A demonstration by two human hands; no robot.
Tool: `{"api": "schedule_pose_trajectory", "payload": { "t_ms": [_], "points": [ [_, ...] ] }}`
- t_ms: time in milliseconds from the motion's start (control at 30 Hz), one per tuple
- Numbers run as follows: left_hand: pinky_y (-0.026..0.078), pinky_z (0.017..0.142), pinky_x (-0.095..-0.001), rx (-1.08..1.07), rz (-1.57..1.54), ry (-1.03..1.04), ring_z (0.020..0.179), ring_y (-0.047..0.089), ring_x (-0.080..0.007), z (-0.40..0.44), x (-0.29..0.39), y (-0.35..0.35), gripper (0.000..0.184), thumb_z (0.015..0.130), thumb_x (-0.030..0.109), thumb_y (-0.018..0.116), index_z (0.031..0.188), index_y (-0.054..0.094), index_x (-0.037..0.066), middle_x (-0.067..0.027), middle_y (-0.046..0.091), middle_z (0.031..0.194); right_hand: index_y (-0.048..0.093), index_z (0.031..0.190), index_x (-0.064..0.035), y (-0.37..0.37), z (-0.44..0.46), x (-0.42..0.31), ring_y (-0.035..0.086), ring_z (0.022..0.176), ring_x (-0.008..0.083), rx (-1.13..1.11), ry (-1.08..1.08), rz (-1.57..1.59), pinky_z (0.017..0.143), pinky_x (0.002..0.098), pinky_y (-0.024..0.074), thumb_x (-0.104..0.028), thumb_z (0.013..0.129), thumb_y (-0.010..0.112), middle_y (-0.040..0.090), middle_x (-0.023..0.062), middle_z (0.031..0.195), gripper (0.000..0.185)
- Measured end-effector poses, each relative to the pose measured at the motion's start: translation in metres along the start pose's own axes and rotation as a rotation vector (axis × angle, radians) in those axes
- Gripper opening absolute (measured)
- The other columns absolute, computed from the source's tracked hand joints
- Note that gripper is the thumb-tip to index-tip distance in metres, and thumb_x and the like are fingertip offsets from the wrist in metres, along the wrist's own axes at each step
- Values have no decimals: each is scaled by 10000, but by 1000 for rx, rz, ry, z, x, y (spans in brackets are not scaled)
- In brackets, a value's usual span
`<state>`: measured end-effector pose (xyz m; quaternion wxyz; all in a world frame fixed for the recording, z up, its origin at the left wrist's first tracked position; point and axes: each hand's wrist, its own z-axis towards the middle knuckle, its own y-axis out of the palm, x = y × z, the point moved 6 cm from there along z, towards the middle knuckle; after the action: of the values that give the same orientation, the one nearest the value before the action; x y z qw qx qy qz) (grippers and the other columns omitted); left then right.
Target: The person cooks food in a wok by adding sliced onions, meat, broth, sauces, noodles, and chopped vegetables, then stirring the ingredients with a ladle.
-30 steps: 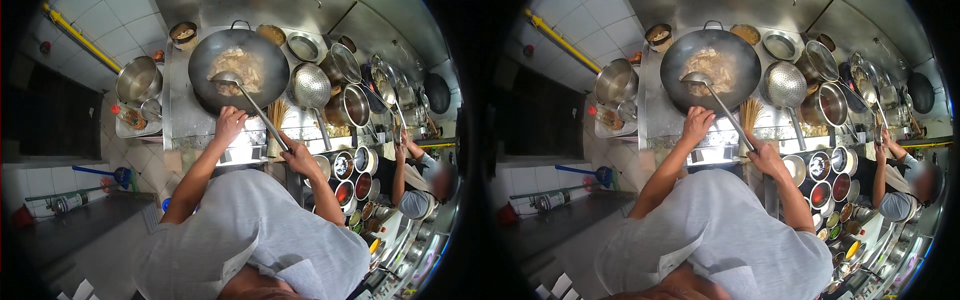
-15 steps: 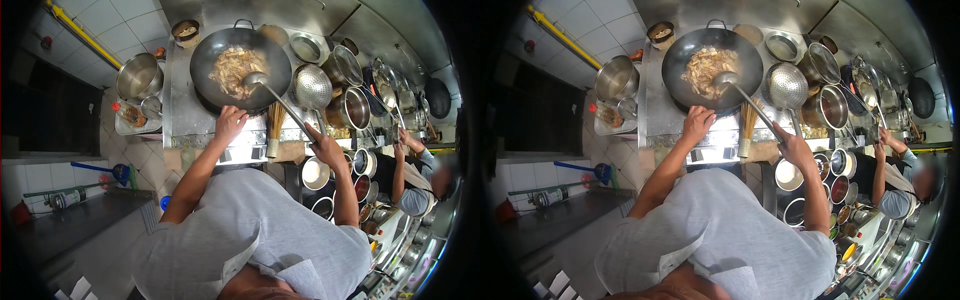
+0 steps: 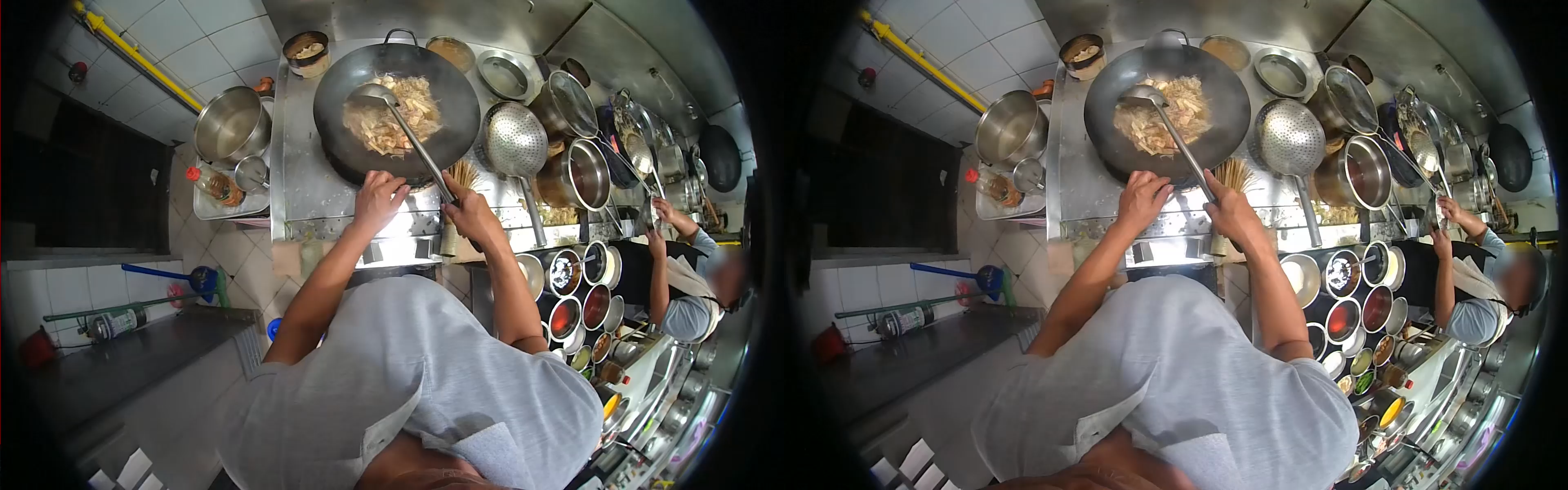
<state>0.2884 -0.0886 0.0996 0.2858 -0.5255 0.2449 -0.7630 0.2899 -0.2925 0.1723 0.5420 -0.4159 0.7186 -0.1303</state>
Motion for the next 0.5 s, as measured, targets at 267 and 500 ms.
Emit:
{"api": "schedule_pose_trajectory", "payload": {
  "t_ms": [267,500],
  "points": [
    [506,861,-416,11,-11,-18,985,597,-306,-1,-2,0,254,908,259,718,1047,765,51,-96,658,952,425,1558,-136,9,-26,14,696,836,257,-89,166,161,812,372,523,-111,913,696,737,199,989,700],
    [510,840,-418,21,-4,15,977,600,-305,2,-2,3,237,905,253,721,1037,768,62,-96,664,946,402,1561,-121,-1,-52,31,667,1110,422,-95,60,-2,964,440,500,-96,883,644,679,290,1193,720]
  ]
}}
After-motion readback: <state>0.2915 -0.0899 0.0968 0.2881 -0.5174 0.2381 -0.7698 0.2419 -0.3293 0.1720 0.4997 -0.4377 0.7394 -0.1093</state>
